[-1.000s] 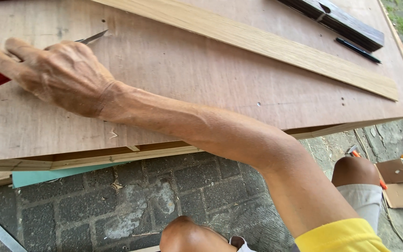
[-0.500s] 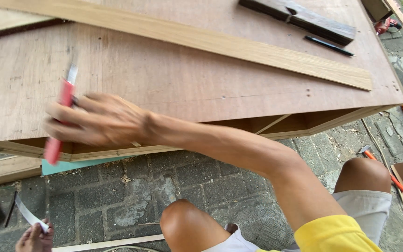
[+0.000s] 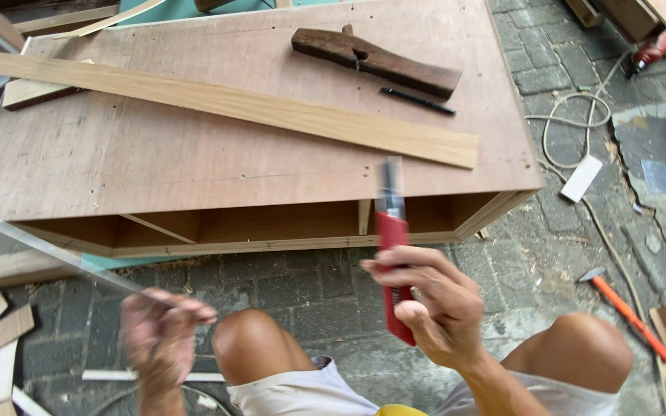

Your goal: Measuring, marking, cutting, and sanding wood strips to fit them onto a wooden cabinet frame.

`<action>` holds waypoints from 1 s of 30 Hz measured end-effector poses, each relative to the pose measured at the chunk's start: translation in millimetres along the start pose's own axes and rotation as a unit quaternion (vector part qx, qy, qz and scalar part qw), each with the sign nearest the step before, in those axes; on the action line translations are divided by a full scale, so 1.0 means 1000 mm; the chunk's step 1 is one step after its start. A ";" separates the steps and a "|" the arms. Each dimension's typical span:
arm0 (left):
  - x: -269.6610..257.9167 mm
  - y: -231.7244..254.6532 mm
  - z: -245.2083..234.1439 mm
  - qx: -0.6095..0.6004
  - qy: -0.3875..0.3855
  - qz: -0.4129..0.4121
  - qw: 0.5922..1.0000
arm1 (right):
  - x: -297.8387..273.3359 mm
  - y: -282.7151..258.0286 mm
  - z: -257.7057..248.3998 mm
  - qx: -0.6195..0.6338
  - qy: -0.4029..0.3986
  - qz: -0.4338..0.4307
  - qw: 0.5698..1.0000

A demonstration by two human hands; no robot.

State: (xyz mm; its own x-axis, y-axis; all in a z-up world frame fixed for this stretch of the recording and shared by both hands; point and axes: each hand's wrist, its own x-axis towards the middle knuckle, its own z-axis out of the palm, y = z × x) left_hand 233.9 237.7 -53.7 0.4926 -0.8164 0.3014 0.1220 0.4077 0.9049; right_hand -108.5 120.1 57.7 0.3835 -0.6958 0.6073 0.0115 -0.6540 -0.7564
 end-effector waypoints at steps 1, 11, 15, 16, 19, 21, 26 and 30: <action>0.000 0.002 0.041 -0.053 -0.064 0.003 0.997 | -0.008 0.002 -0.022 -0.026 0.050 0.012 0.998; -0.070 -0.050 0.340 -0.281 -0.336 -0.238 0.867 | -0.068 0.055 -0.230 0.274 0.194 0.178 0.925; -0.113 -0.084 0.403 -0.346 -0.337 -0.277 0.831 | -0.079 0.059 -0.241 0.263 0.135 0.223 0.929; -0.118 -0.085 0.415 -0.351 -0.348 -0.288 0.820 | -0.073 0.053 -0.244 0.188 0.096 0.278 0.937; -0.134 -0.097 0.435 -0.356 -0.363 -0.308 0.804 | -0.074 0.051 -0.257 0.138 0.037 0.336 0.931; -0.135 -0.105 0.441 -0.354 -0.372 -0.318 0.797 | -0.075 0.057 -0.266 0.165 0.027 0.340 0.925; -0.089 -0.084 0.426 -0.050 -0.538 -0.181 0.822 | -0.075 0.052 -0.275 0.237 0.003 0.322 0.917; 0.039 -0.050 0.369 0.179 -0.480 0.023 0.859 | -0.087 0.043 -0.275 0.167 0.055 0.356 0.918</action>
State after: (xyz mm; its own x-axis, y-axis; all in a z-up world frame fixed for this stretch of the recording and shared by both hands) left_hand -70.9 35.2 23.8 -0.4673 -0.8346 0.2917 -0.2364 0.4359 0.8684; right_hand -395.3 70.8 39.4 0.3082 -0.9492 -0.0636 0.0826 0.0933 -0.9922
